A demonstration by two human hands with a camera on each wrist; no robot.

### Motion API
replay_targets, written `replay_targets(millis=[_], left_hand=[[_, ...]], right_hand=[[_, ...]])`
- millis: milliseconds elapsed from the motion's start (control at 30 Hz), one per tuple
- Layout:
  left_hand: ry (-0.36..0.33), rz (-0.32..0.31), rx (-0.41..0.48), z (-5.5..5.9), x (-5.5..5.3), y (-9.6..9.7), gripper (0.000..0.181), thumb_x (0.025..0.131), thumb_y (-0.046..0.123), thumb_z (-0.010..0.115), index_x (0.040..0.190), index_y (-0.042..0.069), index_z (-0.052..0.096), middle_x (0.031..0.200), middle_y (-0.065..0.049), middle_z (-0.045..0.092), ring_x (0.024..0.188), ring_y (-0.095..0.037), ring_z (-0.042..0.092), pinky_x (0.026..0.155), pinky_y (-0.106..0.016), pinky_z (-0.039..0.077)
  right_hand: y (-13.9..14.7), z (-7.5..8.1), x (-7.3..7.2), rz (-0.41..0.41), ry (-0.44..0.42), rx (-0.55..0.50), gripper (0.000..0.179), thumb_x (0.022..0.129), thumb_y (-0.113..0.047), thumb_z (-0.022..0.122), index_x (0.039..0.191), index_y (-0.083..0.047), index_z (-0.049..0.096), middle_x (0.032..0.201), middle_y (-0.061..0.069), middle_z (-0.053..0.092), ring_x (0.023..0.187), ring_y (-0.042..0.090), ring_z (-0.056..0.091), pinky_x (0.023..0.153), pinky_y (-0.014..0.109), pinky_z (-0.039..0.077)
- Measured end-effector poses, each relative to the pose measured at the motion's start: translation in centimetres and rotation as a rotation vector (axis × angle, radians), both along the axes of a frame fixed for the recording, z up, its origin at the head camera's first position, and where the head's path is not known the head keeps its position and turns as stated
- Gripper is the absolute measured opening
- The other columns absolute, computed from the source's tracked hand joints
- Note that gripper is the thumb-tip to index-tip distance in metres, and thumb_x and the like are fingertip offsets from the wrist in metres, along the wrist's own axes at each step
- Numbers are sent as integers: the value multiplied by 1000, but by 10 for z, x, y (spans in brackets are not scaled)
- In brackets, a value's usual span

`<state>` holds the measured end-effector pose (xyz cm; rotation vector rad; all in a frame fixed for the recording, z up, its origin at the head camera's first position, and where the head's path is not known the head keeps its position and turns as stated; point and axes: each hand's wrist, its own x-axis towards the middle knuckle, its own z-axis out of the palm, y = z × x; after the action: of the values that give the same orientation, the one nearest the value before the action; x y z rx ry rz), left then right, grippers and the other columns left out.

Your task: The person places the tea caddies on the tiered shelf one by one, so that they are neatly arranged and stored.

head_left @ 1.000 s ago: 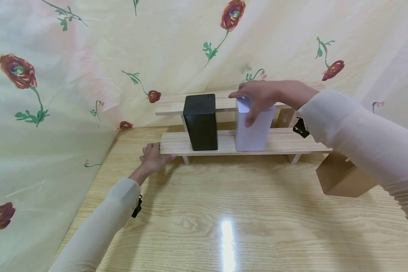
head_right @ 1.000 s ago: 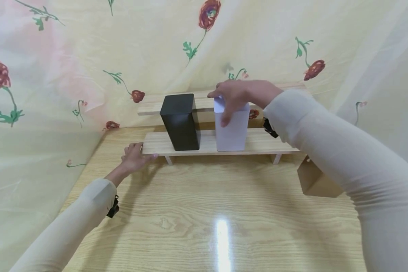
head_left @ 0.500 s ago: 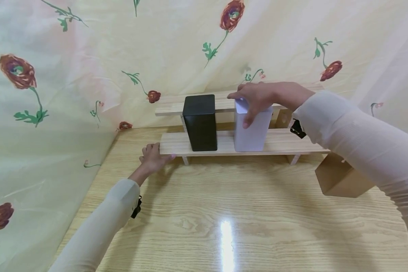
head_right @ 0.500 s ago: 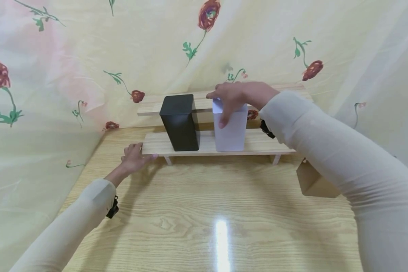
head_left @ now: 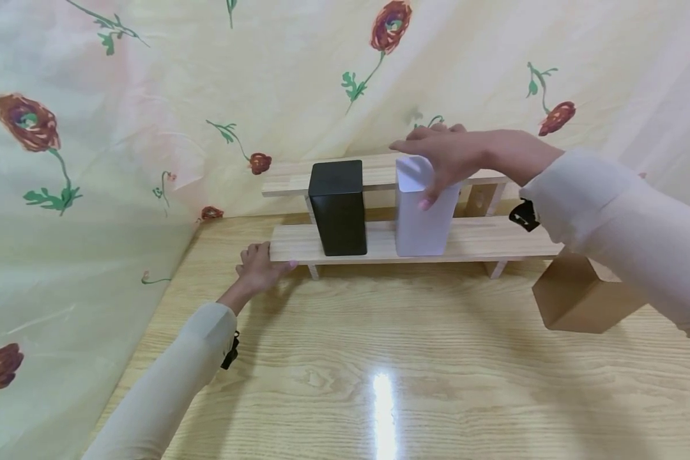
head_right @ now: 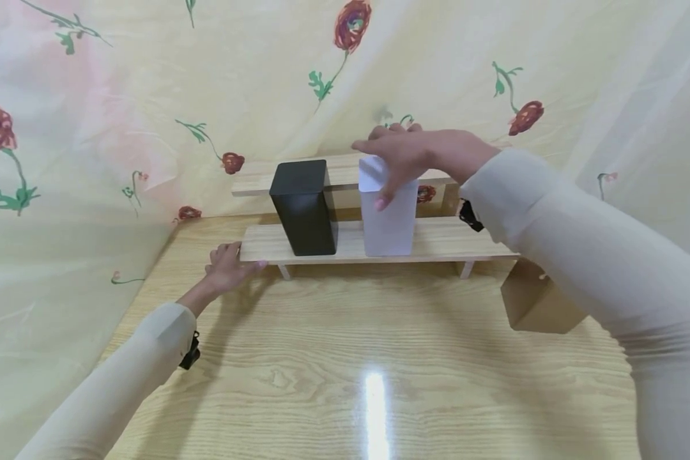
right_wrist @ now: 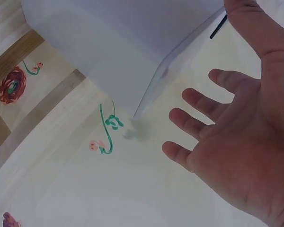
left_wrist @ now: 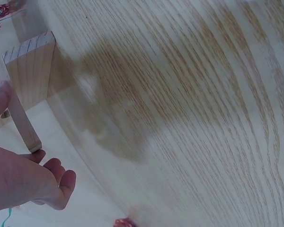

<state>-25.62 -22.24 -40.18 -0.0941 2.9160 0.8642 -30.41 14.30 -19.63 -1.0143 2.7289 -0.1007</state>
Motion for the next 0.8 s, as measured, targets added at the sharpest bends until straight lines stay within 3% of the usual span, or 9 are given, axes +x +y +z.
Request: replay_targets(millis=[233,500,800], left_hand=[[-2,-13,7,-1,-1,-1,86,89,49,63,147,-3,26,144,-26,27,128,-40,21,101,-60,18],[3,-20,4,-2,0,-3,85,90,48,63,146,-3,26,143,-26,28,128,-40,21,101,-60,18],[7,-30,8,0,0,-5,83,90,47,63,146,-3,27,141,-26,29,126,-40,22,100,-59,19]], right_hand=[[25,2,15,-6,93,6,121,64,-46,87,154,-11,16,149,25,23,130,48,21,95,65,17],[52,-1,34,-54,86,-24,125,62,-48,87,155,-10,12,150,29,19,133,54,16,97,72,11],[60,-8,58,-63,166,-30,125,59,-50,87,155,-13,16,151,27,22,134,54,16,98,71,12]])
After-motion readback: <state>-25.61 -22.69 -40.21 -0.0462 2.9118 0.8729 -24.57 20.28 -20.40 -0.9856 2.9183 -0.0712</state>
